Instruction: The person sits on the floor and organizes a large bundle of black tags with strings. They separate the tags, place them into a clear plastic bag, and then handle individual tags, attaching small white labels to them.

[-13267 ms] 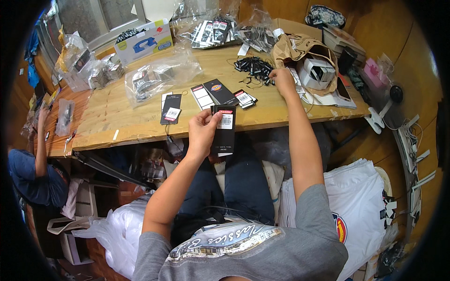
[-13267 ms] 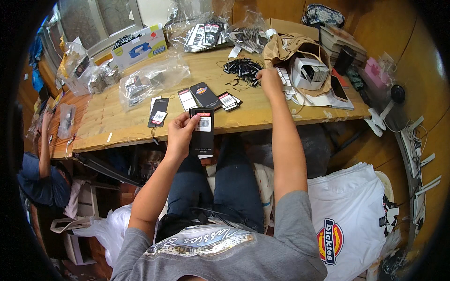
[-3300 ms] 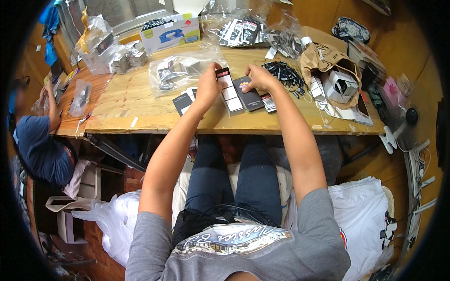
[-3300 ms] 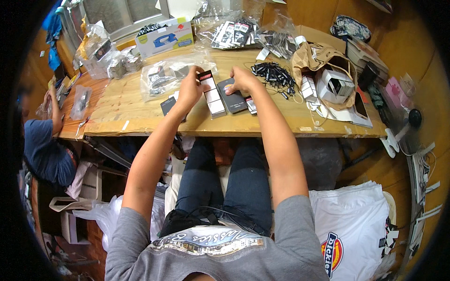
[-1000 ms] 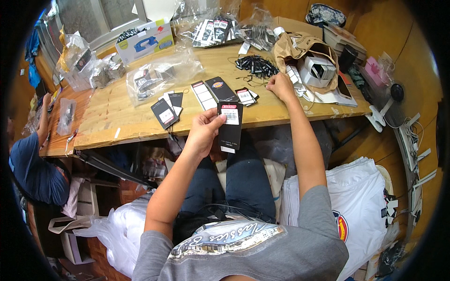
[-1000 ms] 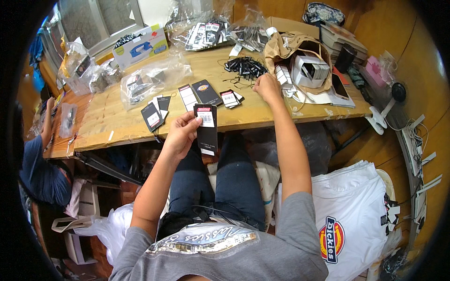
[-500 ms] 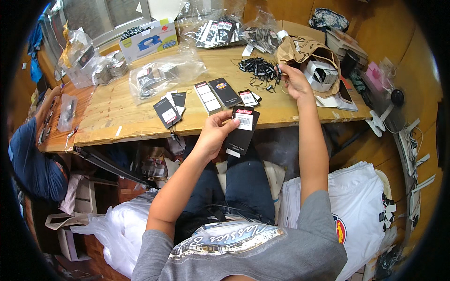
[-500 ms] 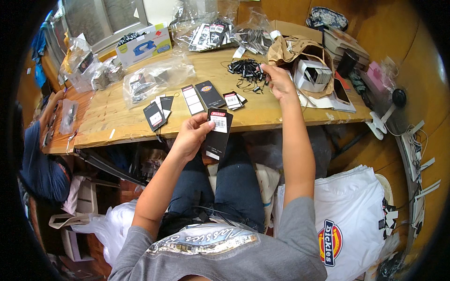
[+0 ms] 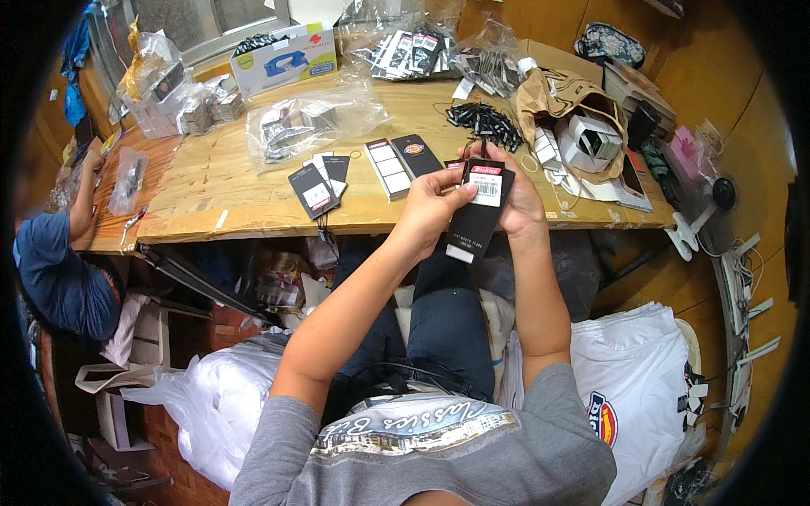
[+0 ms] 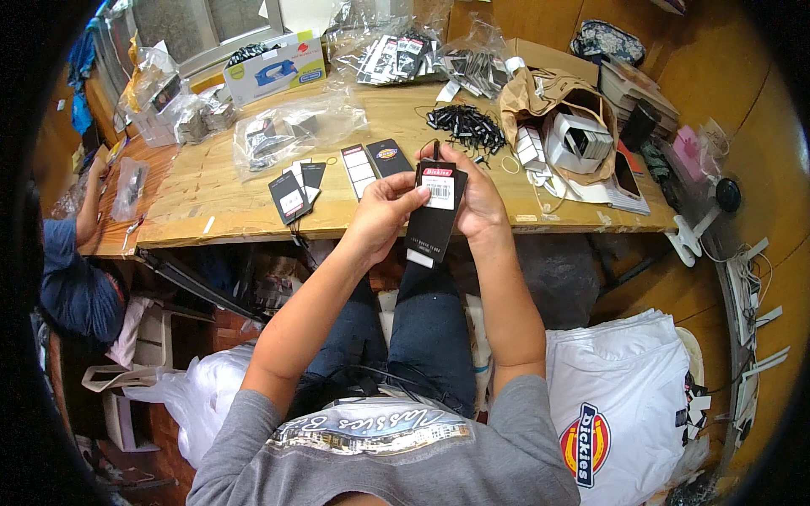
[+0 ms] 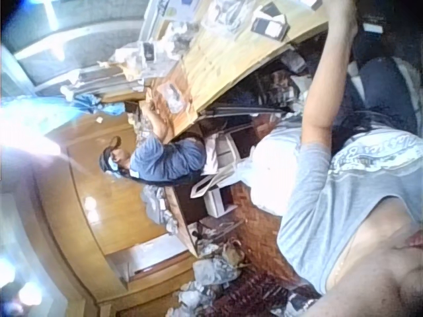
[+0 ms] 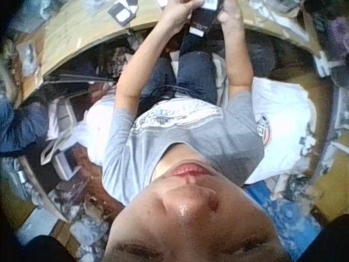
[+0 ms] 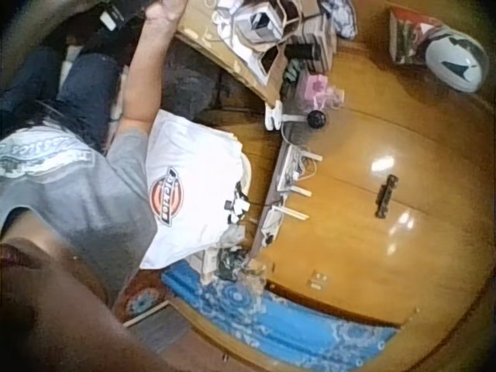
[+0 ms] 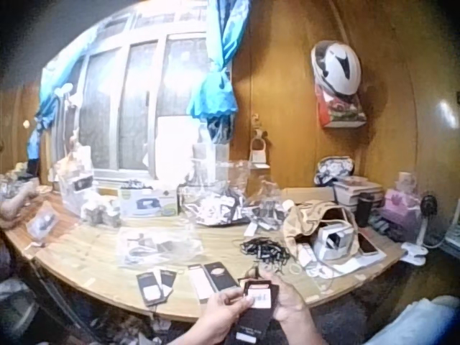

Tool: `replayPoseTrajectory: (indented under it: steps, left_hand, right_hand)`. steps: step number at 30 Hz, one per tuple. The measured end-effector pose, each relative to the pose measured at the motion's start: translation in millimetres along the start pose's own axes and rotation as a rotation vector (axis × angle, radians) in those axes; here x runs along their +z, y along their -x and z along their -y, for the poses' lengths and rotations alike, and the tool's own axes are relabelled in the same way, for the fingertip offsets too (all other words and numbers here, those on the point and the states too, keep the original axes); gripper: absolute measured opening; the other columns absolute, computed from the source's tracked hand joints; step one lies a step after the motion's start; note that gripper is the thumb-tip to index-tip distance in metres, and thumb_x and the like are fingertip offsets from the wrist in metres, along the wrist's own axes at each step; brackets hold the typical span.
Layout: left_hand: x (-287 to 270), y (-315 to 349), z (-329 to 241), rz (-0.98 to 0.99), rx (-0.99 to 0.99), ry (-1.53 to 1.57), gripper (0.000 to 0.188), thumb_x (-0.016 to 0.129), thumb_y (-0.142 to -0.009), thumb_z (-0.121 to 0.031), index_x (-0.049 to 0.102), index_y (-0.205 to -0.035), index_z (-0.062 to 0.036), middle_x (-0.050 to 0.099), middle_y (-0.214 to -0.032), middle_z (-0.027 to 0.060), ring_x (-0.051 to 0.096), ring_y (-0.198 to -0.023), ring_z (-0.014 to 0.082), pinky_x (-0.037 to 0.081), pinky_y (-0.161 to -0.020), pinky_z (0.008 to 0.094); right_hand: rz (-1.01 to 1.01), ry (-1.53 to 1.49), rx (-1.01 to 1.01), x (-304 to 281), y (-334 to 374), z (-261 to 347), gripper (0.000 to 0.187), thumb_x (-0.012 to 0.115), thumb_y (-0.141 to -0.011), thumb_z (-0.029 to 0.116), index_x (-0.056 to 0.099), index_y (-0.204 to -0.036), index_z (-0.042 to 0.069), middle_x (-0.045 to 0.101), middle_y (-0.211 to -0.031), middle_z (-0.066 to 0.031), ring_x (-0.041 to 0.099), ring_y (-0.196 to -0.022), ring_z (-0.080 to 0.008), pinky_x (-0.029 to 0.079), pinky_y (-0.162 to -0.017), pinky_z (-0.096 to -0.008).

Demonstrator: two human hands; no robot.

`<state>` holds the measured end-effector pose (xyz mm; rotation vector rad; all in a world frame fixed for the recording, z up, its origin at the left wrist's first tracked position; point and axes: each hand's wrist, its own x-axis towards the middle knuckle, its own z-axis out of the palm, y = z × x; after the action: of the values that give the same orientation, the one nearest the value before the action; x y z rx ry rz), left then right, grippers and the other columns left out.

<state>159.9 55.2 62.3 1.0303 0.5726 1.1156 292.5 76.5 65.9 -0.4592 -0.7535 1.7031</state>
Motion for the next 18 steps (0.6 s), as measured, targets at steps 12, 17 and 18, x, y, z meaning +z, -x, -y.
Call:
replayPoseTrajectory:
  steps: [12, 17, 18]
  left_hand:
    - [-30, 40, -2, 0.059, -0.216, 0.071, 0.019, 0.053, -0.076, -0.003, 0.052, -0.094, 0.0044, 0.058, -0.081, 0.0091, 0.057, -0.068, 0.0117, 0.048, -0.06, 0.0229]
    - [-46, 58, -28, 0.192, -0.348, 0.135, 0.022, 0.056, -0.073, -0.004, 0.053, -0.093, 0.0056, 0.059, -0.081, 0.0113, 0.058, -0.069, 0.0142, 0.048, -0.063, 0.024]
    - [-48, 61, -30, 0.196, -0.354, 0.135, 0.023, 0.056, -0.073, -0.004, 0.053, -0.093, 0.0057, 0.059, -0.081, 0.0114, 0.058, -0.07, 0.0142, 0.048, -0.063, 0.0241]
  right_hand:
    - [0.226, 0.402, -0.058, -2, 16, -3, 0.031, 0.048, -0.081, 0.028, 0.051, -0.093, 0.0, 0.055, -0.084, -0.0073, 0.052, -0.079, -0.0147, 0.042, -0.073, -0.027]
    - [0.414, 0.386, 0.117, 12, 41, -27, 0.048, 0.047, -0.08, 0.034, 0.043, -0.11, -0.003, 0.05, -0.102, -0.0088, 0.047, -0.094, -0.0126, 0.035, -0.084, -0.0238]
    - [0.436, 0.36, 0.157, 11, 43, -32, 0.049, 0.047, -0.08, 0.035, 0.042, -0.111, -0.003, 0.05, -0.103, -0.009, 0.047, -0.095, -0.0128, 0.035, -0.085, -0.0241]
